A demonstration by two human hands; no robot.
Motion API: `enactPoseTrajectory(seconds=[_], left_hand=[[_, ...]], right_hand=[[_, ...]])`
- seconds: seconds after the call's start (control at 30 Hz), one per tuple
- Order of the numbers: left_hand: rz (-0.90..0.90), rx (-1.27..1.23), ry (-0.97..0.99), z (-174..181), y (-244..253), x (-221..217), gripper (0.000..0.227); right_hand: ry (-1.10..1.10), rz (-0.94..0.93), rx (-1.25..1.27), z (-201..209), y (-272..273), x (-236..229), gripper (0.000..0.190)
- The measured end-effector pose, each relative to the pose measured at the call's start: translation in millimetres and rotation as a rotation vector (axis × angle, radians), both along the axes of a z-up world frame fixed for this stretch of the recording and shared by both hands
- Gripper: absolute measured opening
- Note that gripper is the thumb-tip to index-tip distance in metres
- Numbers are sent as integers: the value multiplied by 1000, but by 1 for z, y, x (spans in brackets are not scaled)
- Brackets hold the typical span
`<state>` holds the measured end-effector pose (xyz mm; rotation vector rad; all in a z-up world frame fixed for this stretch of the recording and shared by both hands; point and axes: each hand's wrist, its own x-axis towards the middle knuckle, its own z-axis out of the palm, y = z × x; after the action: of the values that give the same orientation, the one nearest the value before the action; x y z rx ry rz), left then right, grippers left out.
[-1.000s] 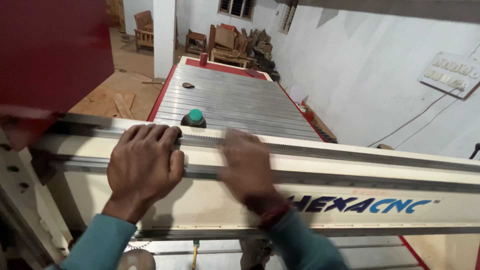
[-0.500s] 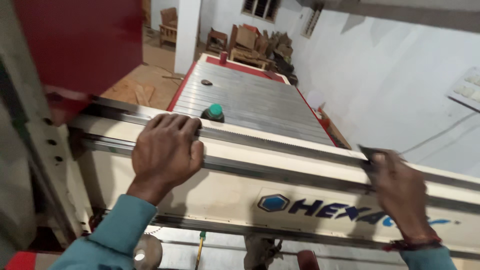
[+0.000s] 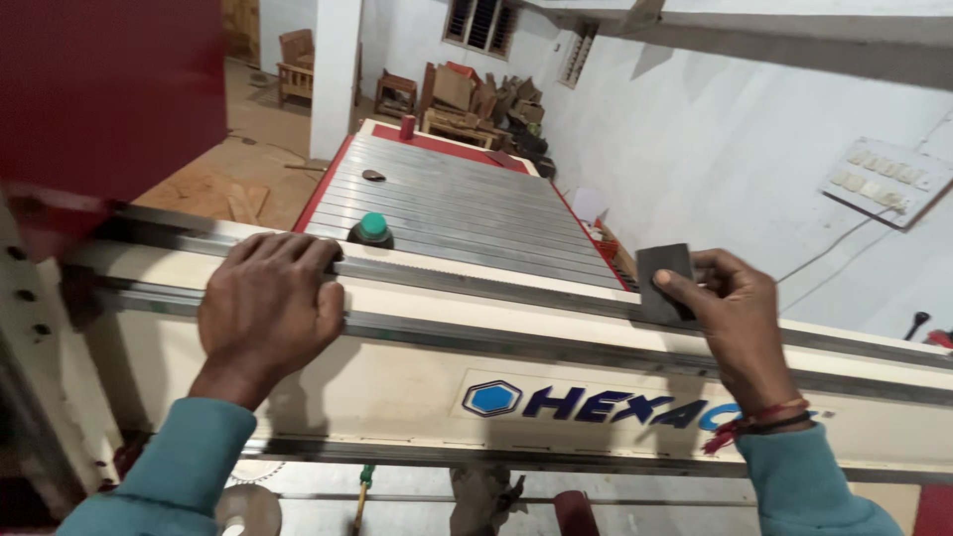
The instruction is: The person sands the horizontal metal rail of a CNC machine using a small abrasive block, moving it back and forth along the length of the rail.
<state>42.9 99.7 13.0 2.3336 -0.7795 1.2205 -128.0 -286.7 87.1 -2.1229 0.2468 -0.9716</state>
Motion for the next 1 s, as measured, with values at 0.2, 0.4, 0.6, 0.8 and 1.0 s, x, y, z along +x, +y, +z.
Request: enactPoseTrajectory(seconds=[0.2, 0.4, 0.6, 0.8, 1.0], left_hand=[[65, 40, -13, -8, -3, 9, 42], [63, 42, 8, -10, -2, 7, 42], [67, 52, -3, -9, -3, 8, 43], [62, 37, 3, -10, -3, 8, 42], [52, 44, 18, -9, -3, 10, 43]], right_hand=[[87, 48, 191, -8, -6, 1, 23], [86, -21, -139, -12, 5, 1, 27], [187, -186, -738, -18, 11, 2, 25], [219, -129, -798, -32, 21, 2, 29], [275, -213, -869, -37, 25, 2, 37]])
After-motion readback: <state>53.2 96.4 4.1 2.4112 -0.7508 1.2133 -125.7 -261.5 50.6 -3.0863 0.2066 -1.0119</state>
